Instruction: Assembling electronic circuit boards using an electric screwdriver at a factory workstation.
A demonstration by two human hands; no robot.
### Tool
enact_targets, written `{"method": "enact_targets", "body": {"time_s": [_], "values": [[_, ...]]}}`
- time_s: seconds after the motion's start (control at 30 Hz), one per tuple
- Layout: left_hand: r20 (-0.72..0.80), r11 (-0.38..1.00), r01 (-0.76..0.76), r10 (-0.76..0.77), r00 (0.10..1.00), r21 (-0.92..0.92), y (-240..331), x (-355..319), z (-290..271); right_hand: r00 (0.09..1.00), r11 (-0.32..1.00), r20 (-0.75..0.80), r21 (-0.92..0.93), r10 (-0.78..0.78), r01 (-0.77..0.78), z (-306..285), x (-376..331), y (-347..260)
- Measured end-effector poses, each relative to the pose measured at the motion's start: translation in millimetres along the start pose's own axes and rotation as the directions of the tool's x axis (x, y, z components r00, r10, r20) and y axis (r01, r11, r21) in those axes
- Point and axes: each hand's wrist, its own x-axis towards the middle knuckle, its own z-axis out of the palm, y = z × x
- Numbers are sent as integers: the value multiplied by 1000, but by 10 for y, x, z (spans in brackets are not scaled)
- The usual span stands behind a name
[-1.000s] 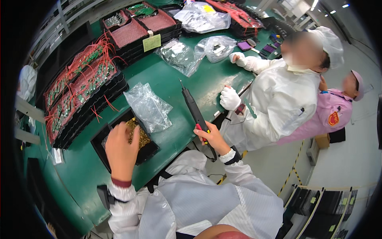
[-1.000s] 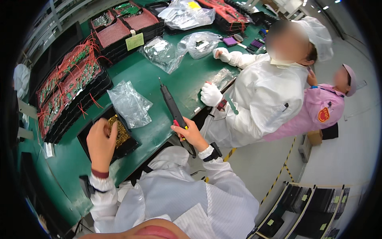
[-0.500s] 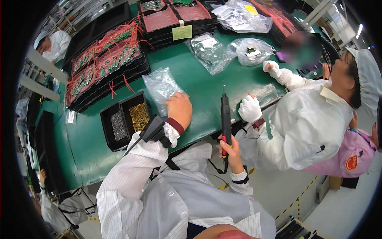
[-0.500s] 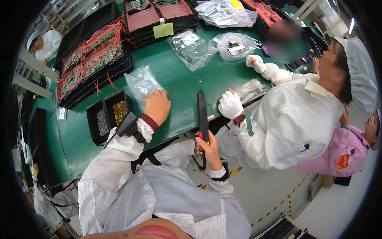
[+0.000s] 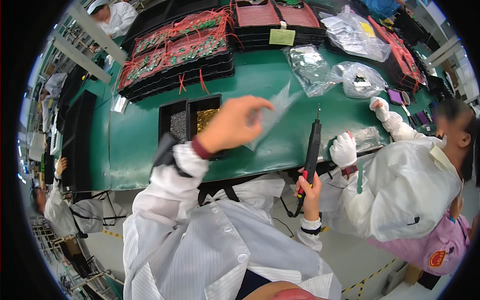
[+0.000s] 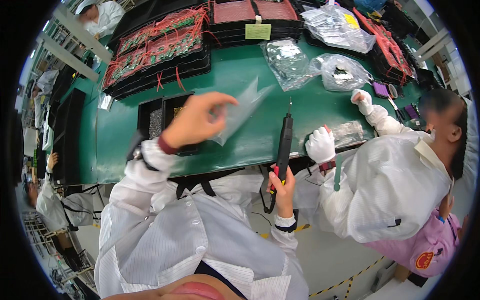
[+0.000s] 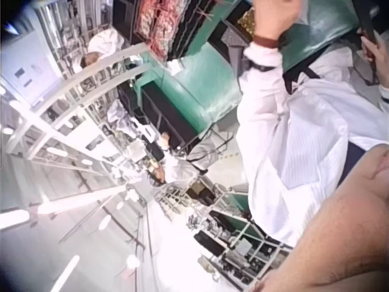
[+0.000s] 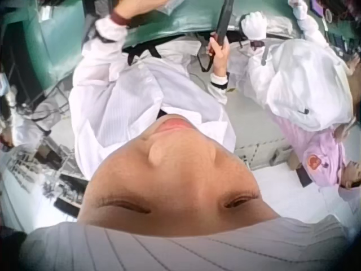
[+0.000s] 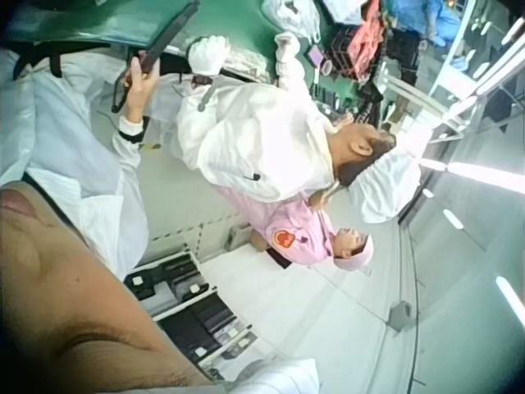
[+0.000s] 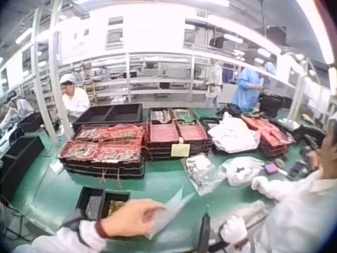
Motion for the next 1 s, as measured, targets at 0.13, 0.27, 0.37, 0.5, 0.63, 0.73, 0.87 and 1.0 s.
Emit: {"method": "enact_targets", "body": {"time_s": [0.13,0.27,0.37,0.5,0.63,0.73,0.87,1.0], "values": [[-87,814,119,-203,975,-568,-235,-600,-999,1000,999,3,-37,-8,8,56,25,-6],[-255,746,89,-334,907,-660,-562,-1213,-1433,1000,999,0,-40,1,-1,89,92,-59],[-364,714,87,-453,814,-695,-680,-1490,-1497,1000,999,19,-44,4,-3,132,145,-74],[-402,727,159,-533,744,-668,-879,-1663,-1630,998,996,28,-68,55,-53,291,169,-122],[-356,831,342,-511,783,-439,-778,-1366,-1956,995,991,83,-121,63,-52,457,186,-210],[-269,873,329,-435,859,-360,-710,-989,-2129,996,987,78,-158,38,-25,508,186,-220],[-213,871,162,-287,934,-464,-793,-507,-2324,997,989,75,-150,24,-13,527,178,-237],[-327,773,-29,-234,916,-634,-864,-7,-2265,996,987,69,-151,60,-49,542,194,-228]]}}
